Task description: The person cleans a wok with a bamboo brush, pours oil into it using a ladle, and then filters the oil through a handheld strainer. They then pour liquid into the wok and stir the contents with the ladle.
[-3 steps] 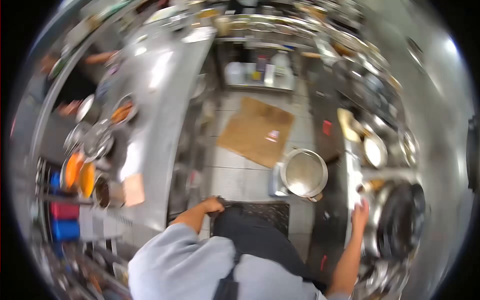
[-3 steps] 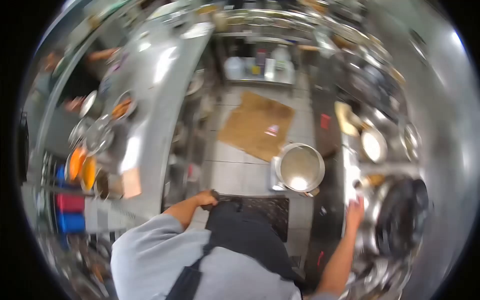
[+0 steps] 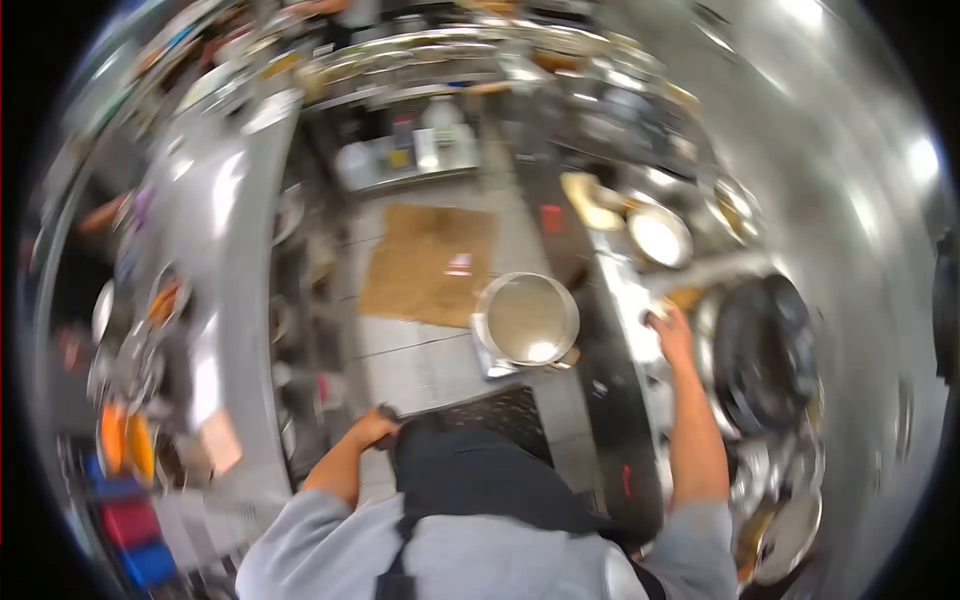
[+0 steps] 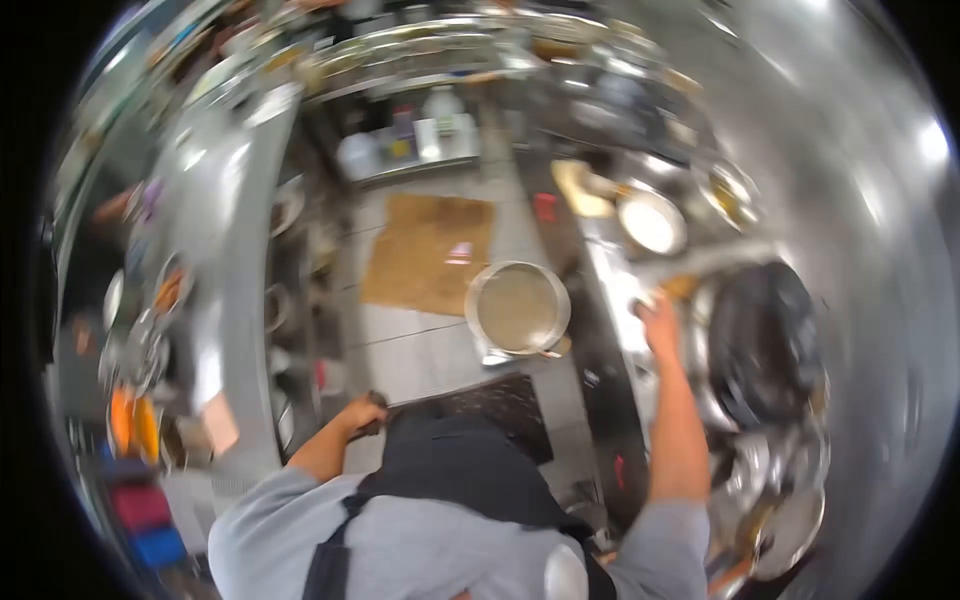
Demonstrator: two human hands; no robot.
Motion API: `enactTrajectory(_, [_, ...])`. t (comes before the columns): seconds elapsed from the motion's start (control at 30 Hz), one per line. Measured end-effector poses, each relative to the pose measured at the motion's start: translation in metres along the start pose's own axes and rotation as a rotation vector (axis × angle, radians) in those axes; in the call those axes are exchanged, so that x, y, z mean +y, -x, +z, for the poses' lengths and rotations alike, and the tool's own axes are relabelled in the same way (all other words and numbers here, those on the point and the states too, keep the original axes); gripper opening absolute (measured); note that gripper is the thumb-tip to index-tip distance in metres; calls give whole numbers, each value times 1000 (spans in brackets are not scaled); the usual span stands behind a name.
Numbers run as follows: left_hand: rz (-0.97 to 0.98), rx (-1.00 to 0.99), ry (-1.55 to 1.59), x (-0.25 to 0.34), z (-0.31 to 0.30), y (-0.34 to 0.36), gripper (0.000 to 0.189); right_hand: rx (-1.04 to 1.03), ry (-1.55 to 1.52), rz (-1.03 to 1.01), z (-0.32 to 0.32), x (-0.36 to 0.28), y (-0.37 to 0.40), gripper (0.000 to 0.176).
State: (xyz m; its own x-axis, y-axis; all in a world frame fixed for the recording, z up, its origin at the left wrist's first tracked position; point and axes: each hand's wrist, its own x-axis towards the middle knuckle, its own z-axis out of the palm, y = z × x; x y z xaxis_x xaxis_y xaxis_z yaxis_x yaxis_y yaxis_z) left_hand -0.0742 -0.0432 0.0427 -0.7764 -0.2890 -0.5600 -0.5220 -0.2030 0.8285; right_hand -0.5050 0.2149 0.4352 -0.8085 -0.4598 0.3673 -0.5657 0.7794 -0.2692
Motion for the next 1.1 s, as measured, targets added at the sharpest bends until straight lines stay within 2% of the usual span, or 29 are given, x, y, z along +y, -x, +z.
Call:
enactTrajectory(0.03, [26, 130, -148, -19, -64, 39, 45, -70, -19, 190, 70, -20, 33, 41])
enactTrajectory(0.07, [-50, 228, -160, -55, -103, 73, 47, -78, 36, 234, 132, -28, 68, 43])
enactTrajectory(0.1, [-137, 373, -205, -90, -159, 123, 51, -248, -86, 445, 204, -57, 108, 43])
enactTrajectory(0.13, [-215, 284, 41, -99, -158, 128, 58, -239, -108, 482, 226, -56, 108, 48])
enactTrajectory(0.2, [-231, 405, 60, -114, -142, 141, 47, -298, -98, 590, 243, -70, 111, 60])
enactTrajectory(0.23, [-251, 399, 63, -107, -132, 150, 40, -338, -114, 661, 243, -77, 113, 67])
enactTrajectory(0.27, [-299, 391, 230, -98, -118, 160, 35, -385, -125, 730, 241, -83, 117, 75])
enactTrajectory(0.3, [-353, 406, 65, -84, -110, 169, 30, -426, -202, 787, 247, -84, 121, 80])
enactTrajectory(0.33, [-138, 210, -40, -118, -121, 166, 29, -454, -287, 847, 254, -87, 120, 86])
enactTrajectory(0.37, [-423, 255, -303, -131, -131, 149, 29, -434, -330, 855, 266, -83, 115, 89])
enactTrajectory(0.4, [-319, 389, -118, -127, -120, 141, 31, -413, -365, 869, 278, -77, 112, 93])
enactTrajectory(0.43, [-318, 350, -158, -120, -121, 126, 31, -429, -448, 903, 281, -79, 112, 93])
enactTrajectory(0.5, [-131, 61, -635, -107, -132, 103, 28, -397, -599, 1020, 294, -82, 117, 93])
enactTrajectory(0.53, [-21, -91, -853, -97, -137, 90, 26, -342, -665, 1093, 291, -82, 117, 92])
enactTrajectory(0.57, [102, -246, -1052, -89, -136, 78, 25, -281, -881, 1151, 280, -78, 122, 90])
enactTrajectory(0.6, [114, -283, -1061, -68, -130, 65, 25, -211, -1101, 1187, 263, -86, 124, 88])
enactTrajectory(0.63, [-11, -229, -703, -46, -121, 48, 25, -166, -1288, 1224, 258, -83, 132, 81])
enactTrajectory(0.67, [-148, -169, -347, -6, -105, 33, 24, -215, -1523, 1205, 246, -79, 146, 74])
enactTrajectory(0.73, [-329, -198, -139, 14, -98, -16, 34, -134, -1876, 1041, 208, -88, 194, 62])
enactTrajectory(0.83, [-177, -344, -459, 61, -72, -61, 55, -53, -2190, 772, 131, -112, 262, 70])
enactTrajectory(0.87, [-130, -394, -552, 93, -58, -62, 59, -146, -2301, 638, 116, -110, 285, 74])
enactTrajectory(0.97, [-98, -638, -492, 147, -27, -74, 63, 136, -2148, 910, 61, -119, 322, 83])
enactTrajectory(1.0, [-101, -692, -453, 169, -12, -73, 66, 204, -1997, 874, 44, -123, 324, 88])
enactTrajectory(1.07, [65, -834, -413, 197, 15, -77, 73, 370, -1559, 946, 18, -130, 328, 90])
enactTrajectory(1.1, [56, -857, -433, 211, 31, -79, 73, 500, -1449, 927, 7, -133, 328, 90])
